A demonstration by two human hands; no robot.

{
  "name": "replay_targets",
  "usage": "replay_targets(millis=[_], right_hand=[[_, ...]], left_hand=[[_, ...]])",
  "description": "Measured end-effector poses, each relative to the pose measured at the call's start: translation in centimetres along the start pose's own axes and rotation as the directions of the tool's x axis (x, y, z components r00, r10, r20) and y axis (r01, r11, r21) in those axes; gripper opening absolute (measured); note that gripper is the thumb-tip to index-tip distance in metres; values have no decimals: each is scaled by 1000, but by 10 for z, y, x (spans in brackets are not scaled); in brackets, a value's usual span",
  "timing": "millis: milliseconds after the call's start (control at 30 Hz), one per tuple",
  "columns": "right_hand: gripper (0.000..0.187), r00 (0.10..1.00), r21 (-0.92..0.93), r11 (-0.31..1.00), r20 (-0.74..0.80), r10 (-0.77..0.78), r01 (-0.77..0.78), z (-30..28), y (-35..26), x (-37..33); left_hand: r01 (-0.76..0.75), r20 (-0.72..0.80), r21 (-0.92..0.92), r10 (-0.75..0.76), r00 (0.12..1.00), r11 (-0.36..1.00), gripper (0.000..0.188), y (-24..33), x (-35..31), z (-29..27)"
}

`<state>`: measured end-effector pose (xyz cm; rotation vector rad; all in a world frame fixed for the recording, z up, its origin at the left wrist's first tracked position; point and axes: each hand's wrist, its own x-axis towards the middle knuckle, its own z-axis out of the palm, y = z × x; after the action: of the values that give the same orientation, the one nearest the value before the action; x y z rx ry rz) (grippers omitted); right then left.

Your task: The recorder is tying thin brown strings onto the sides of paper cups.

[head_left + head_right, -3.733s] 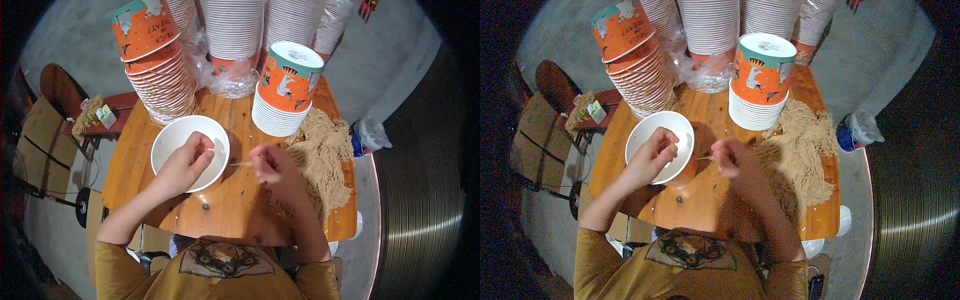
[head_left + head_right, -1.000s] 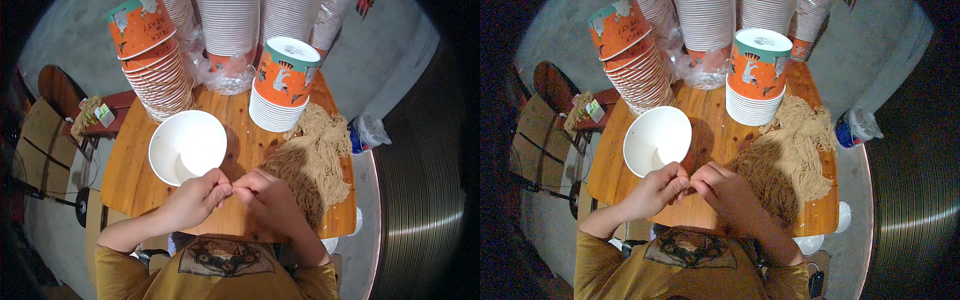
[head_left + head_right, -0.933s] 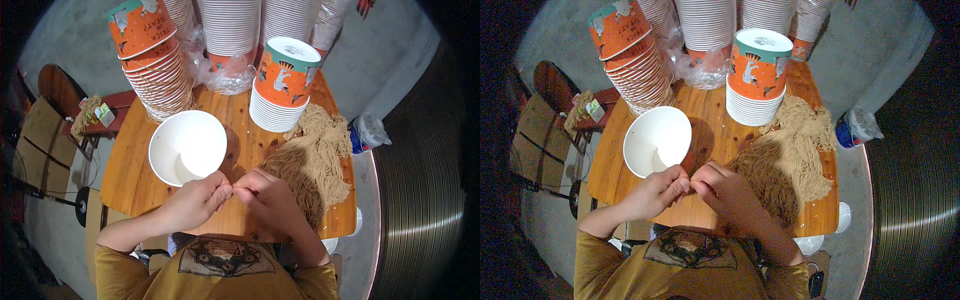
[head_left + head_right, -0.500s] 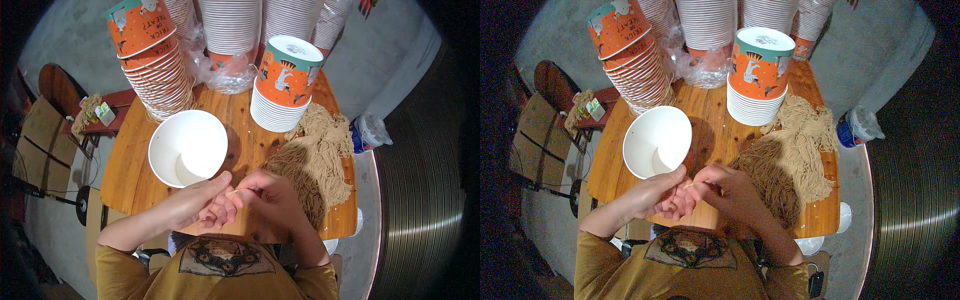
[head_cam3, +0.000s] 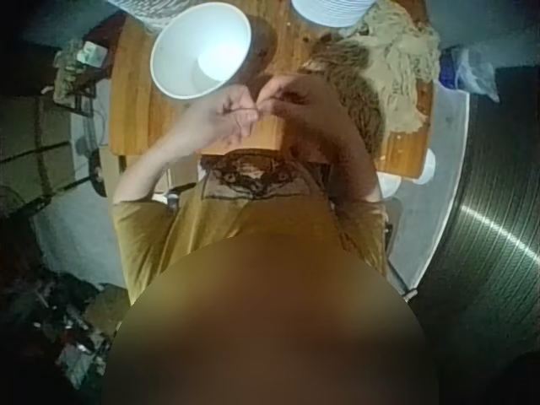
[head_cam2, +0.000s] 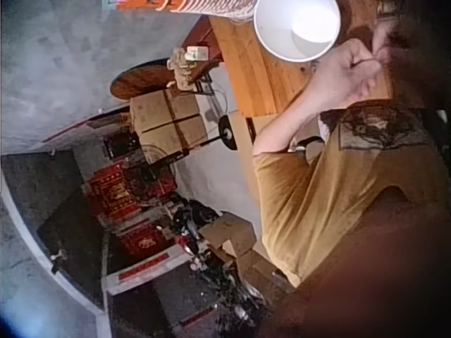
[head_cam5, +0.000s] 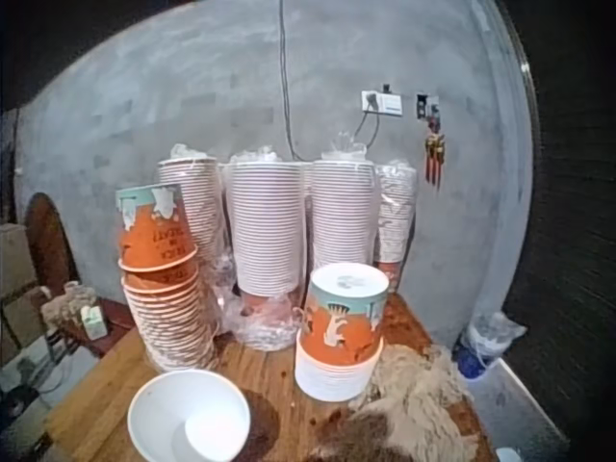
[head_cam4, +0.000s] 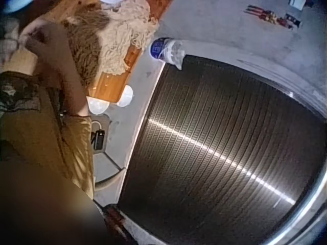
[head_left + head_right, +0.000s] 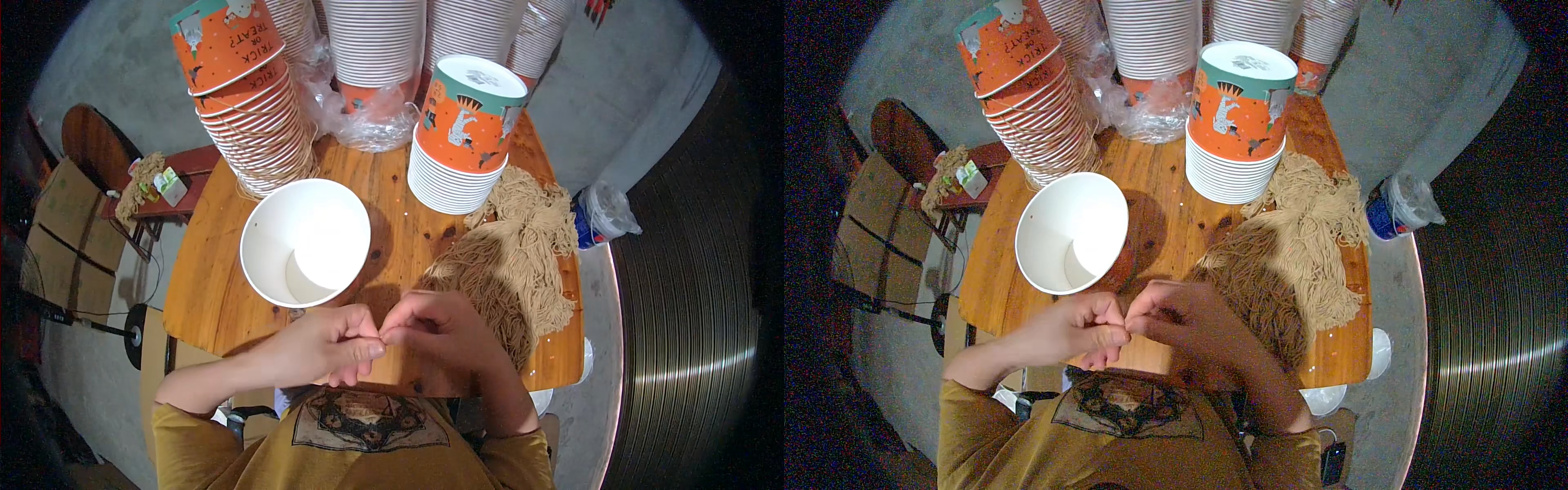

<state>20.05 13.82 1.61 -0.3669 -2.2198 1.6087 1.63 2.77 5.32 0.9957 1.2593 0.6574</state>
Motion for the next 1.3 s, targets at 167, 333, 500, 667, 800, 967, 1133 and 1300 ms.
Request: replay_targets(millis=[167, 333, 500, 667, 800, 967, 1133, 1300], right_hand=[[12, 956, 219, 938, -61, 286, -267, 10, -12, 0], [11, 942, 309, 907, -85, 325, -285, 15, 2, 0], [19, 916, 357, 857, -9, 401, -372, 14, -2, 1], [9, 926, 293, 942, -283, 248, -163, 22, 13, 7], [5, 884, 285, 953, -413, 217, -101, 27, 22, 18], [14, 836, -124, 992, -544, -73, 6, 37, 26, 29], [16, 844, -73, 995, -527, -99, 71, 42, 25, 42], [16, 838, -195, 974, -506, -203, 118, 48, 19, 51]], left_hand=[[-311, 35, 905, 678, 735, 290, 15, -21, 3, 1], [-257, 332, 940, 774, 539, -224, 18, -21, 9, -2], [-132, 422, 903, 783, 456, -409, 18, -20, 15, -8], [-285, 81, 952, 798, 597, 116, 21, -14, 23, -20], [-171, -277, 793, 596, 753, 585, 36, -3, 23, -21], [-120, -326, 665, 431, 842, 738, 45, -6, 19, -28], [-221, -347, 527, 445, 825, 821, 43, -1, 5, -38], [-245, -364, 327, 361, 859, 913, 42, 0, -4, -39]])
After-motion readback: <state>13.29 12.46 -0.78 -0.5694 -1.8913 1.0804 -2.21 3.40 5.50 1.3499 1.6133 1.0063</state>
